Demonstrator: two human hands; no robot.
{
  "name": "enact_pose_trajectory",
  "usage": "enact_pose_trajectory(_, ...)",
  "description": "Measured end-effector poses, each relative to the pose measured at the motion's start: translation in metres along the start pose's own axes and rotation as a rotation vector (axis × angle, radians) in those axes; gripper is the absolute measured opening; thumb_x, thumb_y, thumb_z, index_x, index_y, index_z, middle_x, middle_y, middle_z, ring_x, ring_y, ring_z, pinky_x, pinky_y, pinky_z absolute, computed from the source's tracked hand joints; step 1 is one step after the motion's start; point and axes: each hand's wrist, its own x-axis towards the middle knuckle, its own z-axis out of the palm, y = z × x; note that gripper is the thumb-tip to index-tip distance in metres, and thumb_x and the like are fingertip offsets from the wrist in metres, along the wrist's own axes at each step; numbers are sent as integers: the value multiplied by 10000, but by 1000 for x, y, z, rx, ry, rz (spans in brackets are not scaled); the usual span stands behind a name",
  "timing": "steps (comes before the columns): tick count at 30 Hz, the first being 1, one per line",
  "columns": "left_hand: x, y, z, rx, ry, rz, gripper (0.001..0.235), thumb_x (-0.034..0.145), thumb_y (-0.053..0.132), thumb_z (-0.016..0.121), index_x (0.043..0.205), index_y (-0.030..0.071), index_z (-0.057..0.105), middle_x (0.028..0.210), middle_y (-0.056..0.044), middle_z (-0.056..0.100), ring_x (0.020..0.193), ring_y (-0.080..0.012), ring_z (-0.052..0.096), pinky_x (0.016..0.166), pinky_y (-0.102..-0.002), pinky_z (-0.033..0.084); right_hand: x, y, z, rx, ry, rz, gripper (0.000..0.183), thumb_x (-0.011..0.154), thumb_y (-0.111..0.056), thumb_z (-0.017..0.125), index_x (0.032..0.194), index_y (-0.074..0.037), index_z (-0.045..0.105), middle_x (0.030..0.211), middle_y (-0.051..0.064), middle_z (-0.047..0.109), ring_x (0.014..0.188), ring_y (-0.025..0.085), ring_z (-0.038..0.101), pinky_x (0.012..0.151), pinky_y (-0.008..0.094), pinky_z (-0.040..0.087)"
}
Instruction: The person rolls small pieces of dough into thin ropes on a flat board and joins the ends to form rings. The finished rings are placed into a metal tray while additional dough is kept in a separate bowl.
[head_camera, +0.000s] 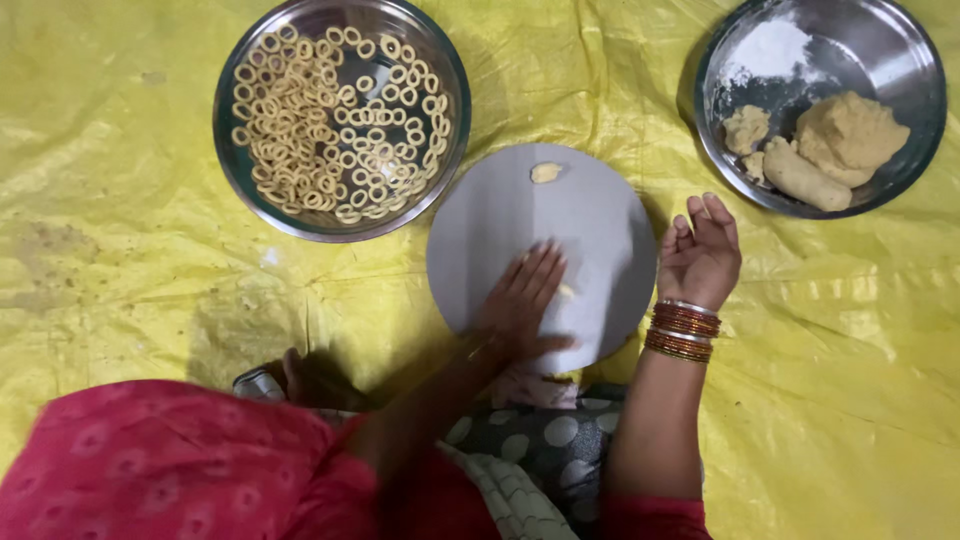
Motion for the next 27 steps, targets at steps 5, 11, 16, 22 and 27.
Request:
enact_pose_trajectory(5,-54,8,-6,-56,-109,-116,1243,747,880,480,1597,39,142,1682,-135,162,1558,-269,94,1243,-488,20,-8,11,8,-50,-2,49,236,938,-31,649,1171,-44,681,1073,77,718,778,161,647,715,272,564)
enact_pose_trajectory(11,12,9,2,70,-139,-112,1266,757,948,408,1598,40,139,1700,-122,128,1575,-244,84,1263,-464,-12,-8,14,9,-68,-17,61,237,928,-22,642,1160,-51,676,1071,73,715,797,166,657,726,280,565)
enact_pose_trajectory(16,71,-2,1,101,-128,-80,1262,767,955,365,1605,29,186,1700,-112,147,1581,-223,81,1254,-492,-11,-1,17,6,-92,-36,48,221,933,-23,652,1152,-46,677,1059,81,729,798,169,653,714,278,554)
enact_pose_trajectory(22,67,-9,9,72,109,-25,1146,810,887,401,1615,84,247,1702,-80,211,1574,-212,141,1262,-508,53,35,35,-36,-499,54,-268,176,979,-53,686,1151,-30,719,1127,108,741,964,166,702,833,299,560)
enact_pose_trajectory(27,43,-1,10,78,24,-80,1101,806,822,460,1607,96,252,1699,-68,206,1570,-213,137,1260,-505,92,62,69,-55,-1089,-7,-654,290,1031,-91,617,1306,0,640,1274,171,697,1132,264,665,993,362,520)
